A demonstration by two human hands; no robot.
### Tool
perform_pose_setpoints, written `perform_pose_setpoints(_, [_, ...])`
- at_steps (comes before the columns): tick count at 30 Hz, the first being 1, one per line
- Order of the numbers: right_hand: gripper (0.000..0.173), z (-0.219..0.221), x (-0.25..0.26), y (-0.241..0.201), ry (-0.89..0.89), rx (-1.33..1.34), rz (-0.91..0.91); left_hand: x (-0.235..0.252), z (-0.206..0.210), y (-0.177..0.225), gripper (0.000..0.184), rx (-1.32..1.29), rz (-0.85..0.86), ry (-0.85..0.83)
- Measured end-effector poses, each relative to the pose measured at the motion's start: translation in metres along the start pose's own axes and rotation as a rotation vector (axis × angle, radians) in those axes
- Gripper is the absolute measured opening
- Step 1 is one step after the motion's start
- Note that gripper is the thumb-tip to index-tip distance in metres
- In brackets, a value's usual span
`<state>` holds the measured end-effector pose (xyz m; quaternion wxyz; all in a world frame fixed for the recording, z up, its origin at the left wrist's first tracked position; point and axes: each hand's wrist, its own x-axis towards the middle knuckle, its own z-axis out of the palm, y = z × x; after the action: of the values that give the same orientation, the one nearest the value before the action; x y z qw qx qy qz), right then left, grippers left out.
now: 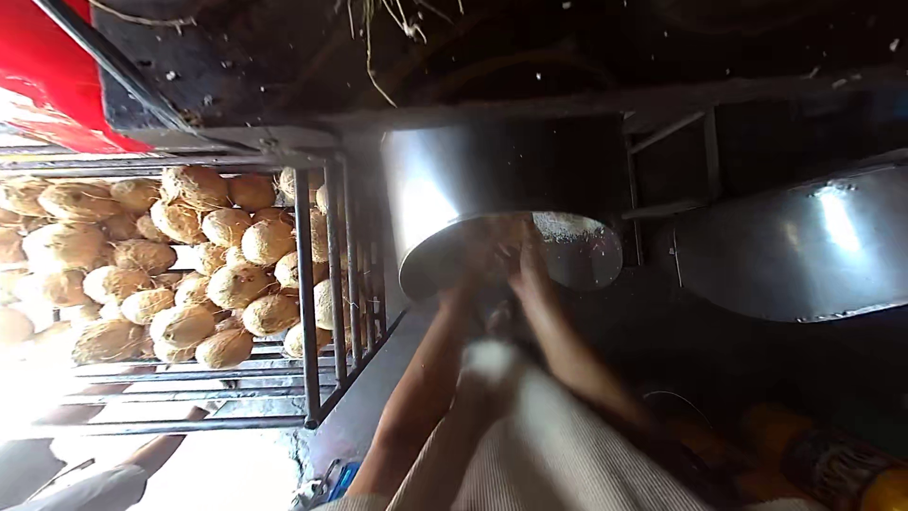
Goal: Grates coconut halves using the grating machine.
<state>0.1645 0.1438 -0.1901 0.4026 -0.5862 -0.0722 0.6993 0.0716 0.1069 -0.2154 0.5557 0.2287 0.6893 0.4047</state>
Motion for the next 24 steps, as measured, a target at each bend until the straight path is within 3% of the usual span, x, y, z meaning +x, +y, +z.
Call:
perform_pose_setpoints(2, [0.052, 0.002, -0.003, 0.0, -0.011, 0.013, -0.026, -0.002, 0.0, 0.007, 0.078, -0.03, 0.032, 0.015])
perform_pose_setpoints(4, [0.048, 0.007, -0.007, -0.005, -0.011, 0.027, -0.074, -0.002, 0.007, 0.011, 0.079, -0.09, 0.103, 0.045])
perform_pose_setpoints(7, [0.068, -0.002, 0.007, 0.002, -0.05, -0.043, -0.033, -0.003, 0.003, -0.011, 0.088, -0.009, 0.025, 0.02])
perform_pose_setpoints(9, [0.067, -0.016, 0.021, 0.015, -0.099, -0.037, -0.045, 0.003, -0.002, -0.021, 0.084, 0.005, 0.064, 0.007])
perform_pose_setpoints(13, [0.078, -0.076, 0.0, 0.035, -0.132, -0.123, -0.016, -0.031, -0.011, -0.067, 0.047, -0.444, 0.08, 0.069])
perform_pose_setpoints(16, [0.071, -0.113, -0.023, 0.045, -0.131, -0.117, 0.086, -0.054, -0.004, -0.092, 0.063, -0.796, -0.14, 0.027])
perform_pose_setpoints(18, [0.05, -0.121, -0.019, 0.053, -0.179, -0.344, -0.053, -0.056, -0.002, -0.104, 0.067, -0.94, -0.252, -0.064])
perform_pose_setpoints(21, [0.04, -0.126, -0.016, 0.051, -0.111, -0.682, -0.426, -0.059, -0.005, -0.103, 0.056, -1.024, -0.248, -0.059])
perform_pose_setpoints(22, [0.042, -0.131, -0.023, 0.049, -0.119, -0.715, -0.495, -0.064, -0.005, -0.096, 0.054, -0.976, -0.223, -0.004])
perform_pose_setpoints(24, [0.063, -0.135, -0.042, 0.046, -0.234, -0.78, -0.488, -0.068, -0.007, -0.077, 0.055, -0.816, -0.162, 0.078])
